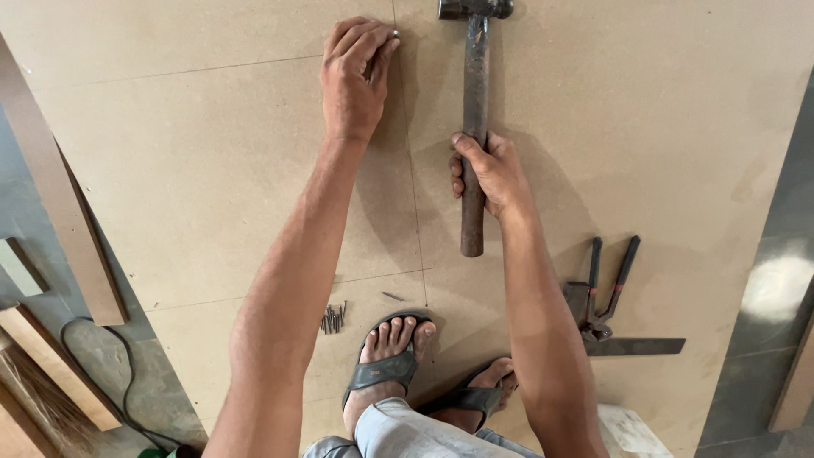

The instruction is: The person hammers a series of nails into a wooden board. They place each nail by hand onto the surface before striking it with a hammer, moving across a marked line.

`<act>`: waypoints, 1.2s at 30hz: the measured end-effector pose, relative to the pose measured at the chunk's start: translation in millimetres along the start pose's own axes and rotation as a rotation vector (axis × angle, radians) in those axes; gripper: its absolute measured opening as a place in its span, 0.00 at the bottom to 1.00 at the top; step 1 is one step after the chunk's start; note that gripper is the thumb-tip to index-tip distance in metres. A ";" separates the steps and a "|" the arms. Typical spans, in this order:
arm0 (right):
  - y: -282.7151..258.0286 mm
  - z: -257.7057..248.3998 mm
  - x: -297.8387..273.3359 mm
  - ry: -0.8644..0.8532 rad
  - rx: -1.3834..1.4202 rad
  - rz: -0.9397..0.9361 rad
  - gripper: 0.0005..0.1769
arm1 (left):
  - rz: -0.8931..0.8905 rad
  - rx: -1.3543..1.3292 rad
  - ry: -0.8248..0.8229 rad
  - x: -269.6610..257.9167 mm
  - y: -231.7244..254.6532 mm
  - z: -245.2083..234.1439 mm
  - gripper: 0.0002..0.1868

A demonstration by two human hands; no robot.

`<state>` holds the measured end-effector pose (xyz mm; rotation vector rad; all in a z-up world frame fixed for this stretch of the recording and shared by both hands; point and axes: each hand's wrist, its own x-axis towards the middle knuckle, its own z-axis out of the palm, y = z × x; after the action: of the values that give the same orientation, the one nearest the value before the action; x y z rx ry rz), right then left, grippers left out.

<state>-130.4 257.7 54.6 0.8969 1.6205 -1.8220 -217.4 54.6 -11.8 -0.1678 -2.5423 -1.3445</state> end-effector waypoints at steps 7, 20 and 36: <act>3.1 -5.3 -6.5 -0.085 0.071 -0.036 0.13 | 0.040 0.040 0.002 -1.3 -4.0 2.7 0.06; -18.7 7.9 -64.8 0.101 -0.819 -0.877 0.13 | 0.121 0.053 0.014 -0.9 -5.6 3.6 0.07; -18.2 13.6 -42.6 0.143 -1.151 -0.631 0.13 | 0.070 0.048 0.001 1.1 -4.9 4.5 0.06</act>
<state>-119.0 245.1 99.8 -0.0344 2.7294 -0.7716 -220.4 55.5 -17.9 -0.2446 -2.5400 -1.2565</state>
